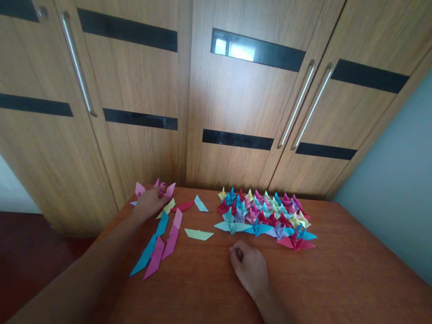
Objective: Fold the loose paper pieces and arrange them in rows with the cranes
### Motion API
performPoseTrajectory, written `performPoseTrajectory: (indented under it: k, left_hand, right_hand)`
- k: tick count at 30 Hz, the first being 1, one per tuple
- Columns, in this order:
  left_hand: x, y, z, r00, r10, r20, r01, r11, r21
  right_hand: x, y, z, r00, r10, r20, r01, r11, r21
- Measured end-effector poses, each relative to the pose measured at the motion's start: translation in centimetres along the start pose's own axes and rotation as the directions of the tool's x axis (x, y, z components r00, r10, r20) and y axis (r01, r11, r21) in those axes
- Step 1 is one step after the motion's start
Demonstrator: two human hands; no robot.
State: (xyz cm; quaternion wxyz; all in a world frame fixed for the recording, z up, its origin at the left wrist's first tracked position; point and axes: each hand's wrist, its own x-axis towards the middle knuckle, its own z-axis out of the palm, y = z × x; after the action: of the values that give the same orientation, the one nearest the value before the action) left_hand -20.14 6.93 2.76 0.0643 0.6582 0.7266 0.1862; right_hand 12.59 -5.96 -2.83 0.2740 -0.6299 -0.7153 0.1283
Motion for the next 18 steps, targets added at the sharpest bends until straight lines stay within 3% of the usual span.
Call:
performPoseTrajectory:
  k: [6, 12, 15, 18]
  left_hand:
    - [-0.4, 0.0, -0.1, 0.998, 0.061, -0.035, -0.061, 0.998, -0.013]
    - [-2.0, 1.4, -1.4, 0.989, 0.116, -0.089, -0.122, 0.990, -0.074]
    - [-4.0, 3.2, -2.0, 0.966, 0.233, -0.108, -0.252, 0.945, -0.210]
    - [-7.1, 5.9, -1.9, 0.933, 0.344, -0.105, -0.359, 0.872, -0.332]
  right_hand:
    - [0.0, 0.0, -0.1, 1.000, -0.002, 0.000, 0.002, 1.000, 0.017]
    - [0.0, 0.1, 0.0, 1.000, 0.001, -0.010, 0.000, 0.999, 0.050]
    - [0.2, 0.3, 0.0, 1.000, 0.003, -0.017, 0.000, 0.986, 0.168]
    - [0.3, 0.7, -0.5, 1.000, 0.023, 0.003, -0.022, 0.905, 0.425]
